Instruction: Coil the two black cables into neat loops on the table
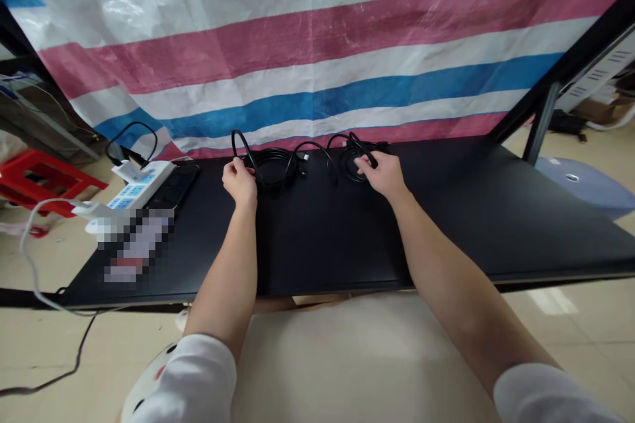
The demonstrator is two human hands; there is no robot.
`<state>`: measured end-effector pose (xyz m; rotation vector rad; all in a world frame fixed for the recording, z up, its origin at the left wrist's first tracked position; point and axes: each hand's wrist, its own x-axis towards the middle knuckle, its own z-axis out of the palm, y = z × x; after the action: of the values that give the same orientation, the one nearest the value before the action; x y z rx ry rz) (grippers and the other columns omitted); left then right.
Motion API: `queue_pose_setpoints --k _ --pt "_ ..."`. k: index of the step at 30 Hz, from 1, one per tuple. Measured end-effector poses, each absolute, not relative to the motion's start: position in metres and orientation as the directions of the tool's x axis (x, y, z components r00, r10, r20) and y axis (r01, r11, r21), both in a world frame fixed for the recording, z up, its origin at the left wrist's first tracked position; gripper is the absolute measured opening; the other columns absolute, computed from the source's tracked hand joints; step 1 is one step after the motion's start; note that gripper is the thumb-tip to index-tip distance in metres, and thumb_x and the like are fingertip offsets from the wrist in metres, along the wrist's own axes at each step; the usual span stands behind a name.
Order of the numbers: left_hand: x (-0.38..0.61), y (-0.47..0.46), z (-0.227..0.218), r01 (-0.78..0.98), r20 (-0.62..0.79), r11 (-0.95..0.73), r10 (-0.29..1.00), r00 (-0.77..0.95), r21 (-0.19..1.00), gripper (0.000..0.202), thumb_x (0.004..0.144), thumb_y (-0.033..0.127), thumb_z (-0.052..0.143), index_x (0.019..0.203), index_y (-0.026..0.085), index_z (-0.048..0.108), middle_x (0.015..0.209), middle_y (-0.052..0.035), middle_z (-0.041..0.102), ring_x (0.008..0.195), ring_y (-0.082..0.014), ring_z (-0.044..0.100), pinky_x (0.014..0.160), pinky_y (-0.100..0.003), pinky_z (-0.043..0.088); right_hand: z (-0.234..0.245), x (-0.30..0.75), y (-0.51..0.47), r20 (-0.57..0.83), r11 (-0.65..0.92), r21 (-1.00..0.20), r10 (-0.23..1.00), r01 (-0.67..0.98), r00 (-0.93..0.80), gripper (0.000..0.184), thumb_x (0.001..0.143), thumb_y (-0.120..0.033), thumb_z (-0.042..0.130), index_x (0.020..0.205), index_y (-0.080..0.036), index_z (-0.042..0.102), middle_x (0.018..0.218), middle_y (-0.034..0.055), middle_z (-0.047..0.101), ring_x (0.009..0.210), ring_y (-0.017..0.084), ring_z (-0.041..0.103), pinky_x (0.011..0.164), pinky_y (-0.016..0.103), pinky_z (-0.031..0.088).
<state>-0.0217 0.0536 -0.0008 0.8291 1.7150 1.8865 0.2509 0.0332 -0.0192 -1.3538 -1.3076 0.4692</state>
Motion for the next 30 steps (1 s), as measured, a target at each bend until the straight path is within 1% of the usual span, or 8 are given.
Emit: queue_pose_setpoints --k 4,8,14,17,21,26,28,30 --pt "-0.02 0.052 0.002 0.026 0.125 -0.15 0.705 -0.698 0.988 0.023 0.083 0.027 0.051 0.062 0.02 0.043 0.045 0.0071 0.05 0.037 -0.0072 0.046 0.044 -0.017 0.033 -0.019 0.254 0.045 0.33 0.233 -0.943 0.739 0.237 0.588 0.044 0.081 -0.047 0.057 0.049 -0.023 0.04 0.039 -0.0067 0.035 0.039 0.01 0.039 0.045 0.024 0.036" --pt "-0.016 0.05 0.008 -0.075 0.079 -0.18 0.716 -0.694 0.981 0.027 0.084 0.024 0.05 0.059 0.02 0.041 0.039 0.0088 0.043 0.032 -0.0063 0.04 0.039 -0.017 0.028 -0.021 0.26 0.052 0.284 0.281 -0.951 0.629 0.129 0.723 0.047 0.082 -0.059 0.049 0.055 -0.025 0.031 0.045 -0.0079 0.029 0.042 0.01 0.035 0.042 0.024 0.033" --pt "0.005 0.042 0.011 -0.162 0.101 -0.249 0.784 -0.612 0.955 0.029 0.085 0.025 0.052 0.059 0.02 0.041 0.035 0.0105 0.035 0.028 -0.005 0.034 0.036 -0.016 0.023 -0.024 0.241 0.041 0.514 0.276 -0.845 0.656 0.459 0.552 0.053 0.045 -0.039 0.083 0.07 -0.024 0.039 0.066 -0.0064 0.045 0.065 0.012 0.048 0.062 0.026 0.044" --pt "0.013 0.038 0.011 -0.161 0.153 -0.301 0.793 -0.59 0.94 0.029 0.085 0.025 0.055 0.059 0.02 0.042 0.035 0.0103 0.036 0.029 -0.0047 0.035 0.036 -0.016 0.022 -0.019 0.232 0.037 0.513 0.188 -0.821 0.658 0.539 0.552 0.045 0.05 -0.036 0.08 0.066 -0.024 0.04 0.066 -0.004 0.051 0.067 0.015 0.052 0.067 0.03 0.046" --pt "0.015 0.035 0.01 -0.155 0.189 -0.331 0.799 -0.571 0.931 0.033 0.082 0.028 0.059 0.056 0.02 0.04 0.037 0.0096 0.038 0.03 -0.0048 0.037 0.037 -0.016 0.024 -0.013 0.237 0.04 0.381 0.194 -0.921 0.637 0.339 0.67 0.035 0.07 -0.042 0.066 0.061 -0.025 0.037 0.051 -0.0057 0.047 0.052 0.013 0.051 0.058 0.027 0.045" --pt "0.025 0.03 0.003 -0.023 0.21 -0.256 0.836 -0.508 0.966 0.037 0.08 0.031 0.063 0.054 0.021 0.039 0.038 0.0075 0.044 0.034 -0.0067 0.04 0.042 -0.018 0.029 -0.014 0.239 0.049 0.207 0.304 -0.951 0.75 -0.049 0.629 0.049 0.077 -0.065 0.051 0.057 -0.025 0.031 0.041 -0.0089 0.03 0.036 0.009 0.036 0.037 0.022 0.032" --pt "0.031 0.026 0.0 0.078 0.246 -0.238 0.838 -0.488 0.968 0.037 0.08 0.03 0.063 0.053 0.021 0.039 0.038 0.0064 0.045 0.038 -0.0087 0.044 0.045 -0.019 0.032 -0.013 0.233 0.048 0.231 0.333 -0.941 0.761 -0.06 0.607 0.052 0.076 -0.068 0.05 0.056 -0.025 0.027 0.042 -0.0092 0.027 0.037 0.009 0.033 0.038 0.022 0.031" --pt "0.036 0.022 -0.002 0.167 0.282 -0.229 0.835 -0.472 0.959 0.037 0.081 0.029 0.062 0.052 0.021 0.04 0.039 0.0056 0.046 0.042 -0.0101 0.047 0.048 -0.02 0.033 -0.011 0.225 0.042 0.321 0.367 -0.93 0.759 0.036 0.567 0.053 0.07 -0.063 0.06 0.056 -0.025 0.027 0.045 -0.0088 0.031 0.041 0.008 0.033 0.041 0.022 0.033"
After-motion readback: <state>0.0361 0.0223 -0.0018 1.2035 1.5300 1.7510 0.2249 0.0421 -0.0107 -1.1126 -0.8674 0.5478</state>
